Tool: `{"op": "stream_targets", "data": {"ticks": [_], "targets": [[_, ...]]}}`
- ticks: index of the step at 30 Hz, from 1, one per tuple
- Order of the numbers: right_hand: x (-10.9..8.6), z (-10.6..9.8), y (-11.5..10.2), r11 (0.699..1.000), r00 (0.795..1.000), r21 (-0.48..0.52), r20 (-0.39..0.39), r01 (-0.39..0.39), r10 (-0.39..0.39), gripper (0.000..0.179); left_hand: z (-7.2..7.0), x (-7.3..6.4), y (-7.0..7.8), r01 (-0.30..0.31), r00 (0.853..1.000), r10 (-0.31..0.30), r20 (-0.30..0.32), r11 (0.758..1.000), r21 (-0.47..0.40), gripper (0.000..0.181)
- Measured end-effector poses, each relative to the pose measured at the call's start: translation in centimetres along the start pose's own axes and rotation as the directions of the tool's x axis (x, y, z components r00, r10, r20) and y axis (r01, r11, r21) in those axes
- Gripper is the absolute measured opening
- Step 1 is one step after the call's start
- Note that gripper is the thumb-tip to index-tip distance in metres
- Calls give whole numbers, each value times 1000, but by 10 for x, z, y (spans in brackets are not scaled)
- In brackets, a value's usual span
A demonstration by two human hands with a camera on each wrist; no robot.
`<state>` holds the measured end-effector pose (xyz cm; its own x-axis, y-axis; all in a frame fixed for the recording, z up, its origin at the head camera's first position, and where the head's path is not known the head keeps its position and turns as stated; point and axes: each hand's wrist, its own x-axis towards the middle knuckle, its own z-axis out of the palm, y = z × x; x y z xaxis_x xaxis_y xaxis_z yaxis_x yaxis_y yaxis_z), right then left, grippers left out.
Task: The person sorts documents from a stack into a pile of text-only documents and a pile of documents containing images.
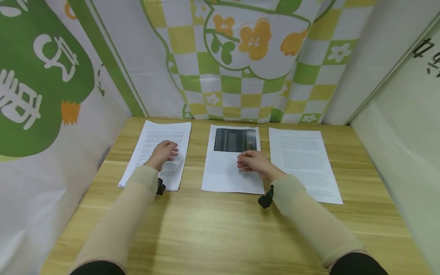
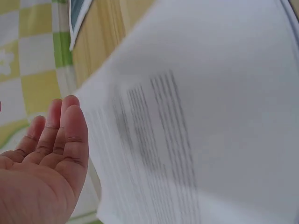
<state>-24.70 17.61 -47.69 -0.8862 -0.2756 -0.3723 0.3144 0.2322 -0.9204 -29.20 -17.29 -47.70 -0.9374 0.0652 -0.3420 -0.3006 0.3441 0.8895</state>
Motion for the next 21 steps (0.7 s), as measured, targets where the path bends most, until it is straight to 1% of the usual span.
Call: {"op": "stream_targets", "data": {"ticks": [3,6,9,12,17,21], "targets": [[5,15,-5,1000,999,16,34,11,-11,39,-18,-2,-10,33,999,-33,-34,999,-4,50],[11,29,-12,1000,998,25,53,19,-20,39,-33,-5,-16,54,996,-55,-63,998,-21,51],[19,40,-18,998,999,52,48,21,-24,39,-48,-8,-18,53,993,-57,-100,998,-39,51],[28,51,-23,996,999,86,42,8,-12,40,-61,-10,-20,48,990,-55,-126,997,-56,52],[39,68,-29,991,999,132,37,-30,25,38,-78,-15,-27,81,983,-89,-159,995,-61,53],[50,84,-29,986,999,160,30,-45,41,35,-90,-17,-35,114,973,-117,-199,993,-28,52]]}}
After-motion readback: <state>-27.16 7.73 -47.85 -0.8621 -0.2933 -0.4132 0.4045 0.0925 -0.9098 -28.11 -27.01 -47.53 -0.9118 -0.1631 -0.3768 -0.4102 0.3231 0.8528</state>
